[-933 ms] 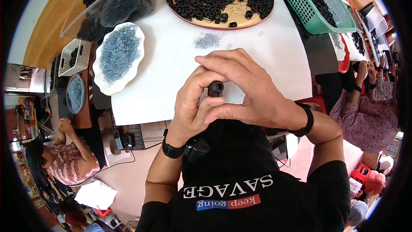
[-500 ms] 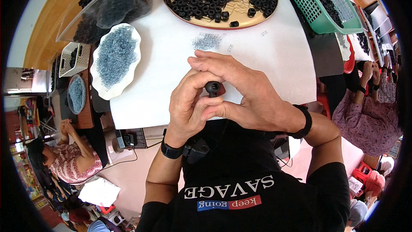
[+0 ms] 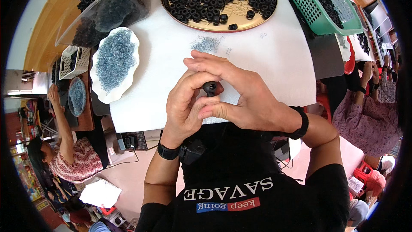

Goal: The person is assembling small plastic or rubber components, inserting a small blue part into a larger black part.

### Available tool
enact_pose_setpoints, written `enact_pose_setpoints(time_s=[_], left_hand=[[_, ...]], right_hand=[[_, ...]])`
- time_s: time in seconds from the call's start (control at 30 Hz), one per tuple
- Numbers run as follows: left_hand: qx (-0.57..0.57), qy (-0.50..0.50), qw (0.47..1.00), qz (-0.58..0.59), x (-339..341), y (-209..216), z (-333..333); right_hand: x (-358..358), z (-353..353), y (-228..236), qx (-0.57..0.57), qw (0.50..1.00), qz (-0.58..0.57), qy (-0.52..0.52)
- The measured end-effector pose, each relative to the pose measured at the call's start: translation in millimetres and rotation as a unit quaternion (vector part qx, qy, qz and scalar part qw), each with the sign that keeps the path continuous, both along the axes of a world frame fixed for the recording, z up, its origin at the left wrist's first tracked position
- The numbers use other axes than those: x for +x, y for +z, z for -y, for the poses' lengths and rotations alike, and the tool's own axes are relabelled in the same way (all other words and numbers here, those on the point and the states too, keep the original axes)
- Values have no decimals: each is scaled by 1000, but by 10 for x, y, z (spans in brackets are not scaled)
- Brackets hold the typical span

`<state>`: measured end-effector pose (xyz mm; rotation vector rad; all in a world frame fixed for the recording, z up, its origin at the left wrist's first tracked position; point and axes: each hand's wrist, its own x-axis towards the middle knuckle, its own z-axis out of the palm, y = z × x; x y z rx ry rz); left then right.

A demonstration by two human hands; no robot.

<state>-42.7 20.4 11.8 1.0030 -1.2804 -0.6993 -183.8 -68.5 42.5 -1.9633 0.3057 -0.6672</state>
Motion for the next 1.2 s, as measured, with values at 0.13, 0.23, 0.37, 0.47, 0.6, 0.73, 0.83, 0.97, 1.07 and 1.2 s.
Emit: enact_pose_setpoints(time_s=[0.13, 0.23, 0.37, 0.47, 0.6, 0.73, 0.83, 0.97, 1.07, 1.2], left_hand=[[39, -39, 997, -57, 3, -8, 3], [44, -62, 995, -67, 24, 7, -14], [33, -45, 996, -70, 54, 74, 6], [35, -35, 997, -59, 81, 85, 3], [41, -15, 998, -35, 76, 83, -7], [38, 11, 998, -50, 31, 114, -19], [36, 11, 998, -51, 45, 115, -36], [59, 15, 998, -6, 52, 140, -41], [125, 6, 988, -88, 9, 128, -7], [133, 3, 969, -210, 19, 162, 45]], right_hand=[[-32, -3, -44, 20, 1000, 19, -5], [-33, 7, -60, -85, 994, 53, -41], [-152, 41, -114, -38, 984, 113, -132], [-216, 84, -69, 31, 993, 67, -92], [-168, 74, -26, 101, 990, 53, -80], [-173, 96, -2, 129, 989, 29, -64], [-170, 97, -1, 108, 992, 36, -55], [-171, 81, 5, 66, 994, 26, -79], [-177, 86, 89, 44, 994, 4, -100], [-215, 131, 143, -43, 997, -8, -60]])
